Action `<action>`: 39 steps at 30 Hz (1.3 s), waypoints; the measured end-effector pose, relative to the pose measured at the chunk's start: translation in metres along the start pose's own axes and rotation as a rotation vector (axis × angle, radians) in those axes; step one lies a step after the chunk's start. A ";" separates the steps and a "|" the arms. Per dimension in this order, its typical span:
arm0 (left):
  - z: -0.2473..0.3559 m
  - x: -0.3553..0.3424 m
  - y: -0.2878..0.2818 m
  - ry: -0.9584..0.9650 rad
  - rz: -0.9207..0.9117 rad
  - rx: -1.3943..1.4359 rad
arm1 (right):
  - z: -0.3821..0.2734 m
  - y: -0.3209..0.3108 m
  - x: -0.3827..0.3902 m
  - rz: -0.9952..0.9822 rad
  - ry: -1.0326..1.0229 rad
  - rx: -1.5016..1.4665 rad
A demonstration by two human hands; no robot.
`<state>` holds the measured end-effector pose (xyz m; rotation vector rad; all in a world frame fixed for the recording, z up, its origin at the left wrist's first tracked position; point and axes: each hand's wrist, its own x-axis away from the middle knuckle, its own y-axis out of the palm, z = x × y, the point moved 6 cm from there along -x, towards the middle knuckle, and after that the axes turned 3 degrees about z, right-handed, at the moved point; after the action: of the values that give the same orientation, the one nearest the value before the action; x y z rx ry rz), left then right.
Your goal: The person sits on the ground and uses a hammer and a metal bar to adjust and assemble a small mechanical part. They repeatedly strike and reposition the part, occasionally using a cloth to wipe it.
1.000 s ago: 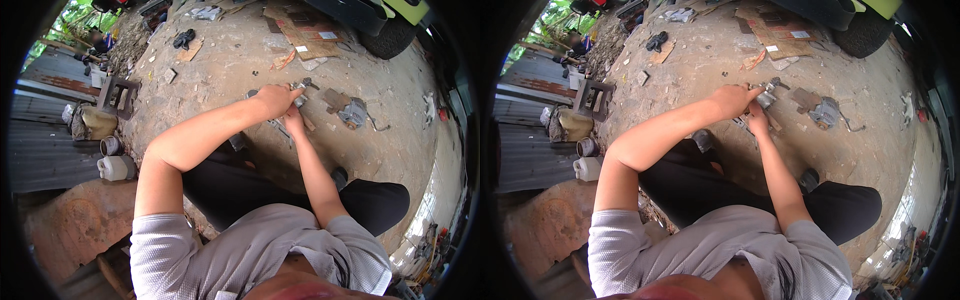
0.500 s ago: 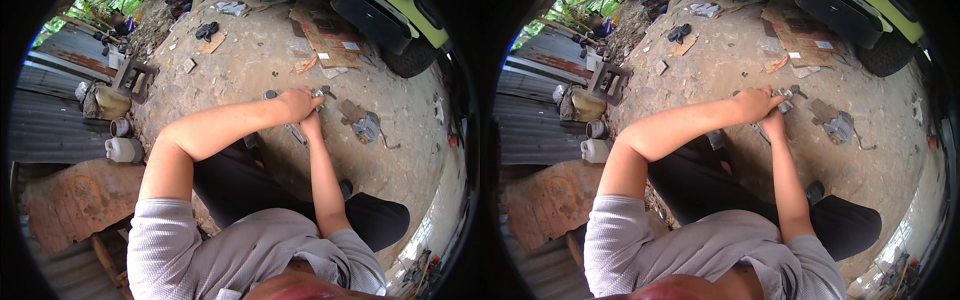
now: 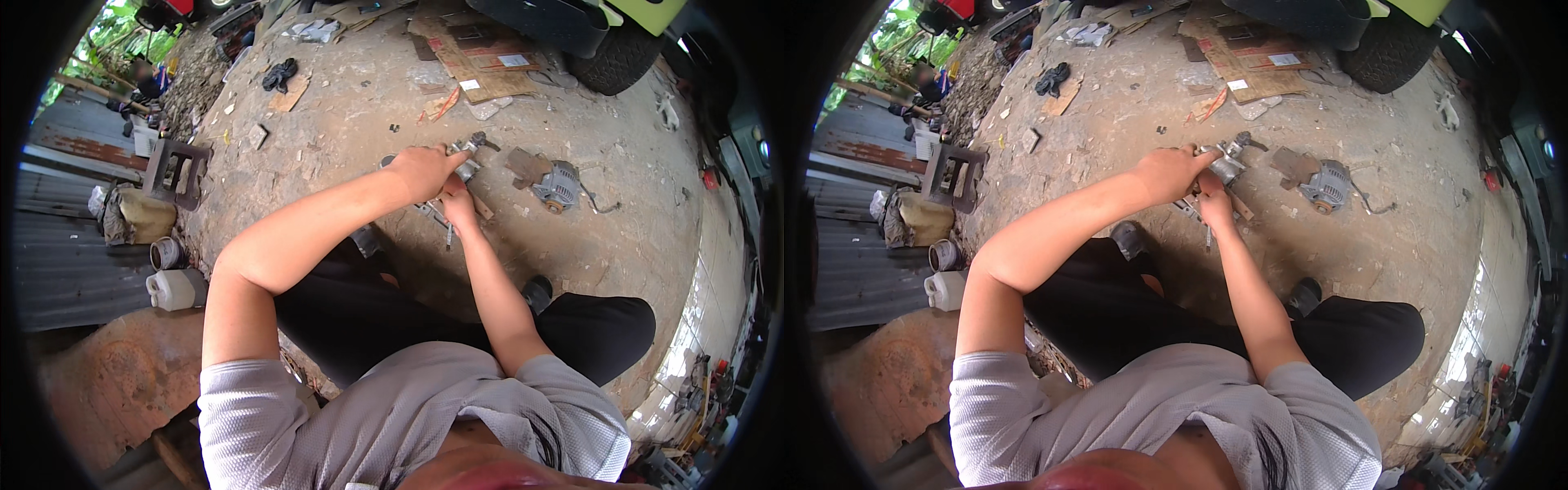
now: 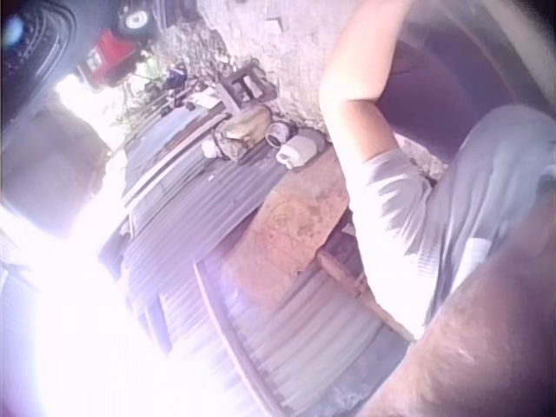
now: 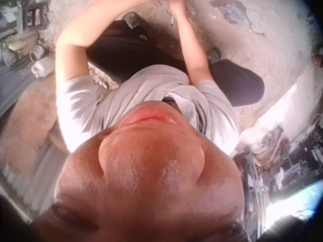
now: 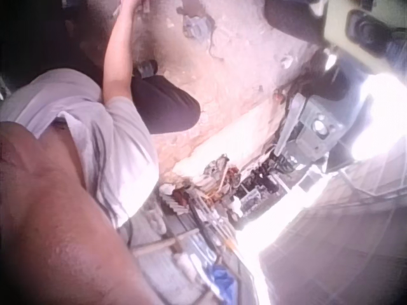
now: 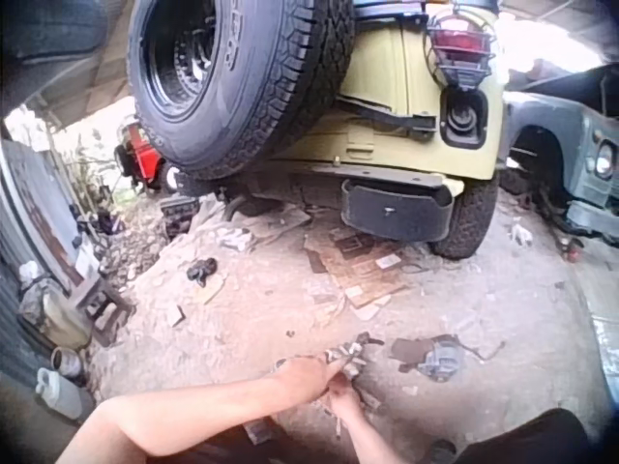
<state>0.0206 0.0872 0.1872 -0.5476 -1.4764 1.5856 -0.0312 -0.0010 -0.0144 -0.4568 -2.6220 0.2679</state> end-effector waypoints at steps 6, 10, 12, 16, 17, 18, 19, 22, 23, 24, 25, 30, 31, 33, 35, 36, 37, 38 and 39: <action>-0.007 -0.009 0.013 0.007 0.057 -0.022 | -0.034 -0.002 0.005 0.012 -0.157 -0.047; -0.005 -0.005 0.002 0.017 0.025 -0.010 | -0.005 -0.008 0.006 -0.070 0.009 0.211; -0.003 -0.006 0.006 0.023 0.040 -0.036 | -0.022 -0.008 -0.006 -0.040 -0.160 0.128; 0.004 -0.010 0.008 0.039 0.062 -0.063 | -0.013 -0.007 -0.006 -0.007 -0.169 0.115; 0.008 -0.005 0.001 0.037 0.035 -0.047 | -0.009 -0.008 -0.005 0.002 -0.137 0.177; 0.006 -0.001 -0.002 0.026 0.003 -0.033 | -0.017 -0.007 0.003 -0.026 -0.066 0.160; 0.002 0.000 -0.006 0.014 0.023 -0.051 | -0.026 -0.007 0.010 -0.053 0.000 0.149; 0.002 -0.003 0.012 0.022 0.044 -0.061 | -0.035 -0.004 0.002 -0.023 -0.191 0.126; 0.000 -0.008 0.008 0.030 0.065 -0.074 | -0.041 -0.006 -0.007 0.003 -0.234 0.082; -0.001 -0.010 0.005 0.038 0.087 -0.087 | -0.035 -0.006 -0.006 0.037 -0.264 0.039; 0.001 -0.010 0.007 0.043 0.068 -0.065 | -0.031 -0.007 -0.005 0.094 -0.363 -0.020; 0.000 -0.002 0.010 0.054 0.060 -0.009 | -0.009 -0.006 0.003 -0.035 -0.068 0.085; -0.001 -0.003 0.011 0.043 0.070 -0.027 | -0.010 -0.005 0.000 -0.040 -0.098 0.096; 0.001 -0.010 0.016 0.042 0.087 -0.061 | -0.012 -0.005 -0.013 -0.031 -0.134 0.125; -0.002 -0.010 0.017 0.023 0.073 -0.047 | -0.018 -0.006 -0.010 0.032 -0.159 0.079; -0.004 -0.008 0.015 0.008 0.068 -0.042 | -0.018 -0.003 0.000 0.048 -0.132 -0.002; -0.005 -0.007 0.013 0.003 0.063 -0.019 | -0.019 -0.005 0.007 0.065 -0.106 -0.083; -0.006 -0.006 0.011 -0.002 0.055 0.002 | -0.008 -0.005 0.002 0.055 0.059 0.097; -0.006 -0.006 0.008 -0.008 0.046 0.023 | -0.007 -0.009 0.001 0.048 0.020 0.069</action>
<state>0.0259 0.0858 0.1765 -0.5667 -1.4592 1.6402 -0.0311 -0.0078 -0.0059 -0.4971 -2.5758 0.3670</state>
